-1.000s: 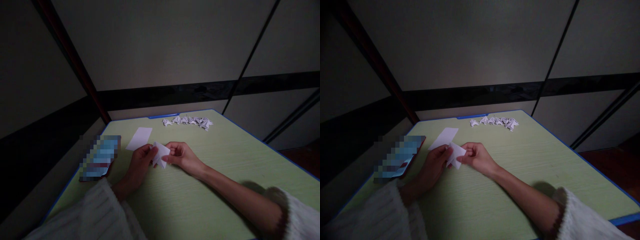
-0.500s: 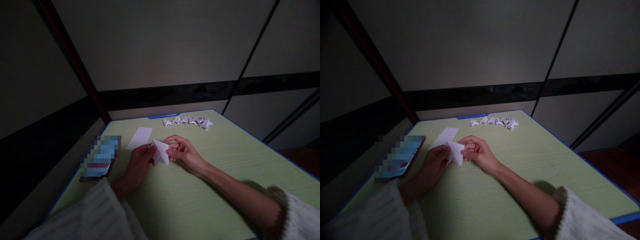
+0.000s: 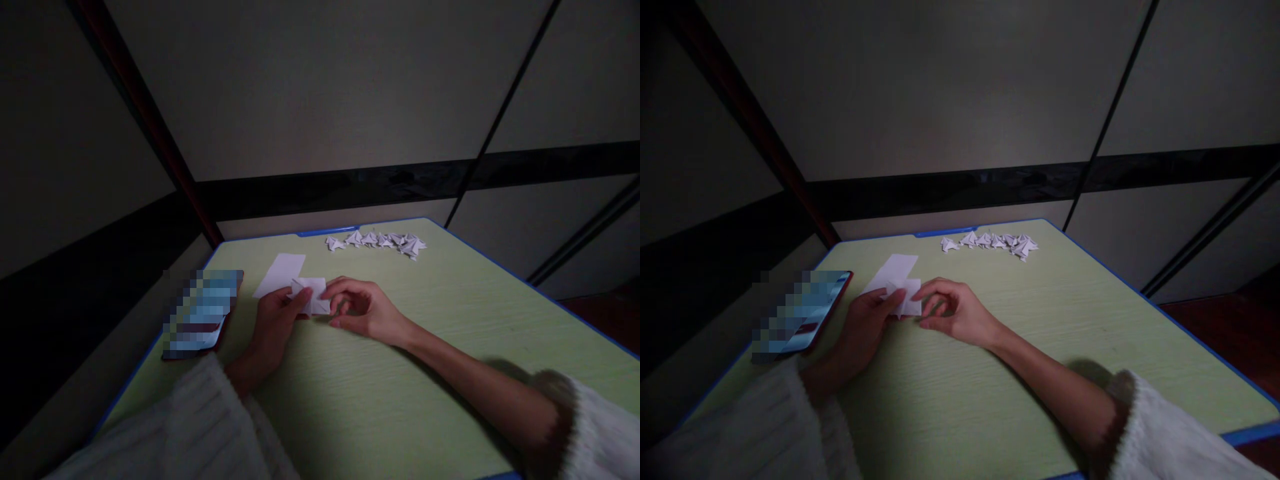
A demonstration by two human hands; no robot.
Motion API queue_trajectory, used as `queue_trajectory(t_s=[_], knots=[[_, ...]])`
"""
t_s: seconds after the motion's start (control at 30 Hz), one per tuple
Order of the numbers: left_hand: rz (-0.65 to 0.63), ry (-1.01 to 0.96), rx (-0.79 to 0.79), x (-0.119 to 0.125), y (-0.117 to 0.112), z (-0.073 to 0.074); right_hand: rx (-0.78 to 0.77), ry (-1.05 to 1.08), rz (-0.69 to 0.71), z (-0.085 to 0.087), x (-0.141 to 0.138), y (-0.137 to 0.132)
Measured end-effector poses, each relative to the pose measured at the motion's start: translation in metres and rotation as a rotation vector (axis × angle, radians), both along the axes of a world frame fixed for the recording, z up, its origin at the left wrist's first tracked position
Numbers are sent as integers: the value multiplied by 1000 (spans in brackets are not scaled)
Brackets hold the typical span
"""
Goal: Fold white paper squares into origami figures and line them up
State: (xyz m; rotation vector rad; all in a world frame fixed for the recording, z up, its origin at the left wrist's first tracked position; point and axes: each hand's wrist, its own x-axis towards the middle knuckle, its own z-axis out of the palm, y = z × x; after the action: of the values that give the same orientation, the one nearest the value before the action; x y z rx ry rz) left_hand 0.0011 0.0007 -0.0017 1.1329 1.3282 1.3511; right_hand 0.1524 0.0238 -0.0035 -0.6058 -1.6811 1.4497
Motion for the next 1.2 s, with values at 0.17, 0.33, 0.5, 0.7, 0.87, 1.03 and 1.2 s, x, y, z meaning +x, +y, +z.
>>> queue_trajectory(t_s=[0.17, 0.33, 0.5, 0.7, 0.87, 1.03, 1.2], knots=[[-14, 34, -11, 3, -3, 6, -10, 13, -22, 1, 0, 2], [-3, 62, -33, 7, -5, 12, 64, 8, -95, 1, 0, 3], [-86, 44, -66, 7, -6, 11, 102, 6, -183, -1, 0, 4], [-108, 88, -70, 4, -3, 4, 86, -13, -235, -1, -3, 2], [-110, 89, -83, 4, -3, 3, 46, -10, -260, 1, -6, 0], [-101, 126, -84, 5, -3, 4, -24, 10, -258, 2, -6, 1], [-121, 131, -118, 4, -1, 2, -92, 1, -281, -1, -6, 3]])
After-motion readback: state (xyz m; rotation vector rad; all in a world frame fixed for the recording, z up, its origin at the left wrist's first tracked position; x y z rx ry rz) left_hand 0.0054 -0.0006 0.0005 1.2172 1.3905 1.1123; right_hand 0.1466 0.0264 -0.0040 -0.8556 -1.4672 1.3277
